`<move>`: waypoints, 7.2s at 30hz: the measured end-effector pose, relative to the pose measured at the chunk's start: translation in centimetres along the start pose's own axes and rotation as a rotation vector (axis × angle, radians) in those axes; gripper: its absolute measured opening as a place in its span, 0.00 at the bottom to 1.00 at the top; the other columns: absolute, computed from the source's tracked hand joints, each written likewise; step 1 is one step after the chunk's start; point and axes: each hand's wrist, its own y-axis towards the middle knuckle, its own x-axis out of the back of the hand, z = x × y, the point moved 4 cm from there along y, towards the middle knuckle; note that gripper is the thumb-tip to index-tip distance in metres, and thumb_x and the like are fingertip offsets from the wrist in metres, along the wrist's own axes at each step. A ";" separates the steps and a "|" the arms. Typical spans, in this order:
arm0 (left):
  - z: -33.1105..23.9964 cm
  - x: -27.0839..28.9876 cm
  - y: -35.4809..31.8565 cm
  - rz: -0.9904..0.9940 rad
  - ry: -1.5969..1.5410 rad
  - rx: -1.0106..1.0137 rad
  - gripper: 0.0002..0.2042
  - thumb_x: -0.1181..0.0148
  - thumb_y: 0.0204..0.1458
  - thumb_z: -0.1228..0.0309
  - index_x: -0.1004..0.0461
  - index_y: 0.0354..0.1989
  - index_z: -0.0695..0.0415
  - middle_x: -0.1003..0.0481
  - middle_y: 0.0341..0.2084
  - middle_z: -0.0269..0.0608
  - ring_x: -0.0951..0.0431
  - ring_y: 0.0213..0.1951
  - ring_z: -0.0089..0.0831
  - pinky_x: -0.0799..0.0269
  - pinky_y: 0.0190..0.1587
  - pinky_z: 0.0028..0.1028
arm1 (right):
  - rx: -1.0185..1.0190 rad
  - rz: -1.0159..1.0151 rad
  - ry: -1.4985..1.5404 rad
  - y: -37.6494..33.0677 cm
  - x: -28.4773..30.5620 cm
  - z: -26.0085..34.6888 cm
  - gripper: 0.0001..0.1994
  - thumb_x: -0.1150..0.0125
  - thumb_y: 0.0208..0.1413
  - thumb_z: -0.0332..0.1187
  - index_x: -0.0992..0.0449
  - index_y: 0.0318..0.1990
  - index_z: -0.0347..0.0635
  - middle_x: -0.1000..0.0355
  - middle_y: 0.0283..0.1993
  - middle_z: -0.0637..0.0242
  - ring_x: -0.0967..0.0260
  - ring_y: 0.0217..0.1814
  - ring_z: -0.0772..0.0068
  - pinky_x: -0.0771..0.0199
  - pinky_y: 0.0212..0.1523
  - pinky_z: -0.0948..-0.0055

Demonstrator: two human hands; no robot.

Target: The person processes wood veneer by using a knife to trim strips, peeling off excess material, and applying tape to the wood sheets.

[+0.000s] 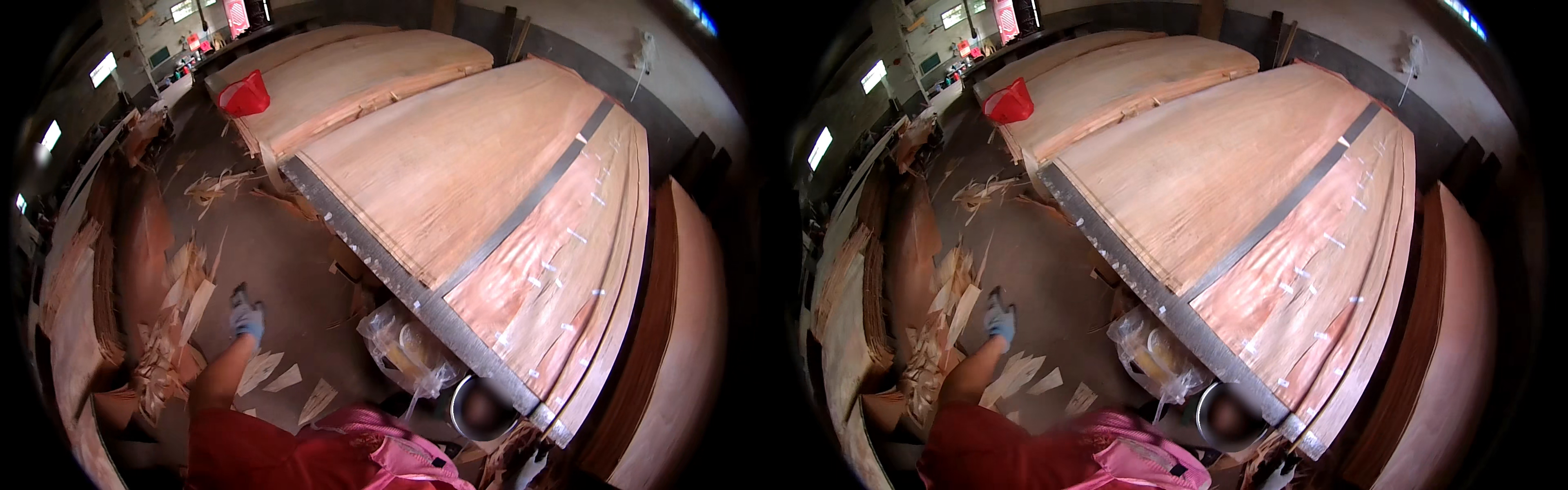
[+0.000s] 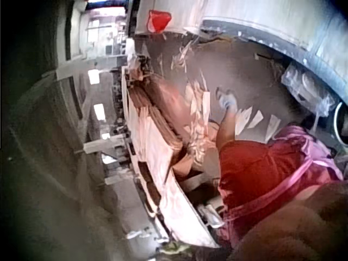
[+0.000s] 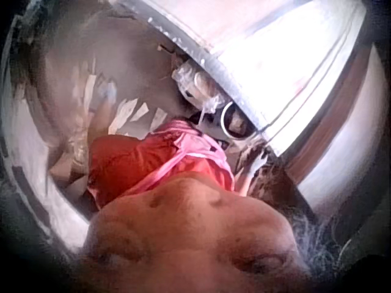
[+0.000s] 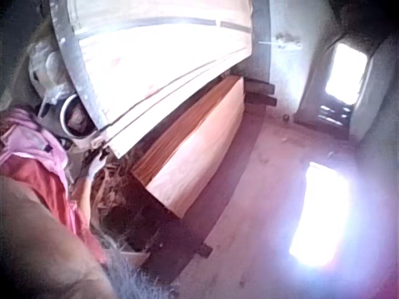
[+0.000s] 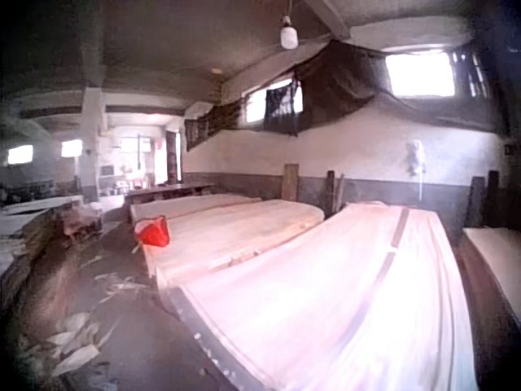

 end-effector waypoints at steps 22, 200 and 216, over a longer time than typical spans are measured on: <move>-45.7 -8.1 -27.0 0.943 -0.863 -1.328 0.29 0.46 0.57 0.77 0.45 0.68 0.62 0.41 0.67 0.47 0.42 0.69 0.38 0.48 0.69 0.34 | -0.345 -0.342 -0.541 -7.6 16.8 5.5 0.08 0.45 0.60 0.32 0.25 0.42 0.39 0.25 0.32 0.48 0.23 0.36 0.52 0.27 0.36 0.62; -4.7 11.2 -54.7 3.002 1.612 -1.173 0.25 0.36 0.54 0.63 0.34 0.58 0.60 0.28 0.50 0.42 0.27 0.46 0.34 0.28 0.46 0.35 | 0.314 -1.526 0.934 -67.8 -15.2 4.5 0.19 0.37 0.51 0.25 0.25 0.52 0.36 0.25 0.43 0.70 0.32 0.43 0.81 0.31 0.47 0.78; -4.1 12.7 -63.3 3.211 1.099 -1.127 0.20 0.49 0.62 0.68 0.33 0.61 0.60 0.31 0.58 0.44 0.29 0.56 0.36 0.34 0.62 0.39 | -0.091 -1.646 0.309 -69.7 -19.7 9.6 0.32 0.34 0.46 0.22 0.32 0.63 0.43 0.25 0.50 0.64 0.30 0.40 0.79 0.28 0.41 0.75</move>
